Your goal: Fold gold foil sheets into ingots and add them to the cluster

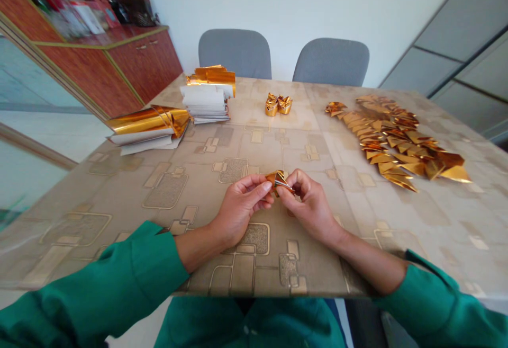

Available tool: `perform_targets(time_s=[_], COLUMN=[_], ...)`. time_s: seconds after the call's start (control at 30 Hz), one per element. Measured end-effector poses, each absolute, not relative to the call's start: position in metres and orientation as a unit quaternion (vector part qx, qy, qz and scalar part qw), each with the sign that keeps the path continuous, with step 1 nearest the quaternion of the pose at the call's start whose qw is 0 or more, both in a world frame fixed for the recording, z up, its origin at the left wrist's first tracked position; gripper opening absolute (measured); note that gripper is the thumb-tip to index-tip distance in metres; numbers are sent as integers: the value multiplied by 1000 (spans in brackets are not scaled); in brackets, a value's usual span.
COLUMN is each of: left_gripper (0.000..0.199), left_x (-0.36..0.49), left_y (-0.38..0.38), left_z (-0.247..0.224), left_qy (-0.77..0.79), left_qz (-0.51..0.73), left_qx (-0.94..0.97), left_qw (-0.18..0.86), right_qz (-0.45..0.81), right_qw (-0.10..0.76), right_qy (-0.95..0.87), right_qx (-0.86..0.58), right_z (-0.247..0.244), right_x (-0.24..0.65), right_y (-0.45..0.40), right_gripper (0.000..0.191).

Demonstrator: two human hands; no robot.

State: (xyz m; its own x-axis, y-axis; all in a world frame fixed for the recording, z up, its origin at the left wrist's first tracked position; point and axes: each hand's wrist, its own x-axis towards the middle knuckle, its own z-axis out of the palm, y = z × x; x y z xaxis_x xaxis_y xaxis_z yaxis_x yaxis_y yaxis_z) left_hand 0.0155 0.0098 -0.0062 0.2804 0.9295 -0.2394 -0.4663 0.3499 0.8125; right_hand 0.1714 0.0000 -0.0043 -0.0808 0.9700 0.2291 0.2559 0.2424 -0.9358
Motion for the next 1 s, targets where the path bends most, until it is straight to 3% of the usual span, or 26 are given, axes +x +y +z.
perform_targets(time_s=[0.23, 1.0], left_gripper=[32, 30], left_x=[18, 20], left_y=[8, 9], left_z=[-5, -3], left_qy=[384, 403], left_qz=[493, 510], left_qx=[317, 327], left_qw=[713, 686], right_qz=[328, 341], right_qw=[486, 488], right_qy=[-640, -635], right_qx=[-497, -492], right_z=[-3, -11], right_x=[167, 166], right_y=[-1, -1], right_gripper=[25, 22])
